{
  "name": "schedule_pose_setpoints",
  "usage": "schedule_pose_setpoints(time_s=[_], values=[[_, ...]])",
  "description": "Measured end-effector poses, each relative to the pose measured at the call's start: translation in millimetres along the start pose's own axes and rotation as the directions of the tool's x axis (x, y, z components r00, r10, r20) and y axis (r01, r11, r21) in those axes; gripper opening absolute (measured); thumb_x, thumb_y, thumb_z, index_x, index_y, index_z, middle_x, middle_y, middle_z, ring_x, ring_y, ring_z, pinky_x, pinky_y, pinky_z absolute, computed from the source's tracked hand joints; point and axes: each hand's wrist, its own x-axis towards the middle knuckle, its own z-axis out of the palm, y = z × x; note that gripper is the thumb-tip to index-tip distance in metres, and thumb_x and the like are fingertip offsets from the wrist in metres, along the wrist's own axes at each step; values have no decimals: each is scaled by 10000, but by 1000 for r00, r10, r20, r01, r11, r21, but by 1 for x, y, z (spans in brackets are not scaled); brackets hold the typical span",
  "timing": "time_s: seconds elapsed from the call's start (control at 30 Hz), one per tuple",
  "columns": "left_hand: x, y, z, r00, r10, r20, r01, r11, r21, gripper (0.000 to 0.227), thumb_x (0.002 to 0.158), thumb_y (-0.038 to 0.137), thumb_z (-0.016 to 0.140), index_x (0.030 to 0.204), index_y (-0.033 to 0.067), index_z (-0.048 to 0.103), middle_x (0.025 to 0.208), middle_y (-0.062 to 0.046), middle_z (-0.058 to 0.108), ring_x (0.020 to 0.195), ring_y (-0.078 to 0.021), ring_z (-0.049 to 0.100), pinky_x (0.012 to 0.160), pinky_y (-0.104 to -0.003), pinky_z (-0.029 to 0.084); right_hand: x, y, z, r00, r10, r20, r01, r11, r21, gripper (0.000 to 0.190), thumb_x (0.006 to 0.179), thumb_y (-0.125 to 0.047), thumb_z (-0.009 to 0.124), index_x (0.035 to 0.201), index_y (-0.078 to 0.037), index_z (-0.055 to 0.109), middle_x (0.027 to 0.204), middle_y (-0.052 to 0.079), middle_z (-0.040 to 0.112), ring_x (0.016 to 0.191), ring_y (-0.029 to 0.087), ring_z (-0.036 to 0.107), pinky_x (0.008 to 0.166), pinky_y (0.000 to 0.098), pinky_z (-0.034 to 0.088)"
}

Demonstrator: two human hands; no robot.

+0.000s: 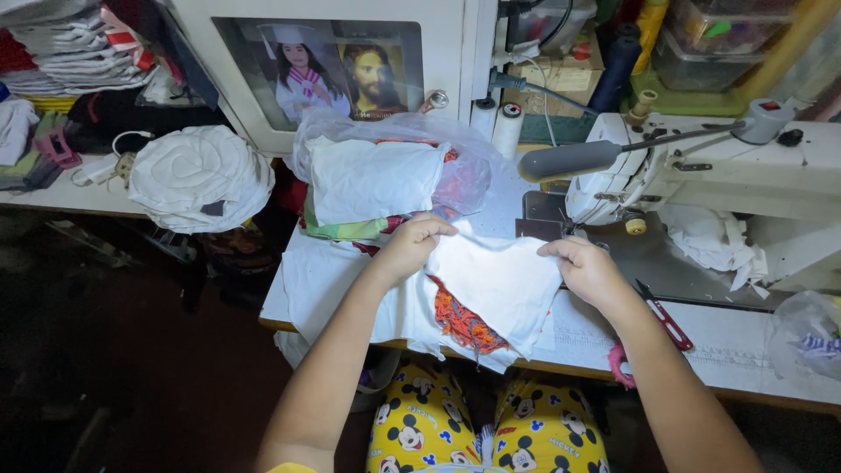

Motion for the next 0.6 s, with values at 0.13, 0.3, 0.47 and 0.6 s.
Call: schedule_pose_setpoints(time_s=[0.13, 0.3, 0.47, 0.6], values=[[-1, 11, -1, 997, -69, 34, 61, 981, 187, 428, 870, -50, 525, 1211, 89, 744, 1240, -141, 656, 1246, -343, 599, 1091, -455, 457, 2, 7, 2, 998, -24, 52, 30, 994, -105, 386, 949, 46, 522, 1215, -97, 764, 1232, 172, 701, 1177, 358, 665, 946, 465, 582], [2, 8, 3, 975, -202, 92, 162, 930, 330, 517, 845, 4, 491, 1259, 205, 726, 1297, -85, 594, 1291, -307, 570, 1116, -451, 451, -3, -1, -2, 996, -2, 90, 15, 990, -143, 399, 951, 52, 522, 1258, -78, 741, 1254, 173, 683, 1214, 350, 653, 991, 452, 565], [4, 5, 4, 976, -198, 87, 136, 874, 467, 501, 826, 17, 502, 1215, 233, 732, 1301, -61, 587, 1296, -291, 574, 1105, -444, 464, -6, -6, -1, 991, -72, 111, 99, 961, -257, 403, 930, 46, 522, 1268, -47, 721, 1269, 195, 674, 1225, 371, 645, 1006, 474, 568], [5, 1, 9, 965, -252, 70, 168, 802, 573, 428, 831, 111, 548, 1173, 284, 738, 1321, -5, 569, 1296, -266, 556, 1066, -444, 492, -15, -9, 0, 988, -116, 105, 152, 871, -468, 377, 934, -88, 565, 1275, -136, 719, 1285, 126, 673, 1207, 308, 667, 937, 435, 600]])
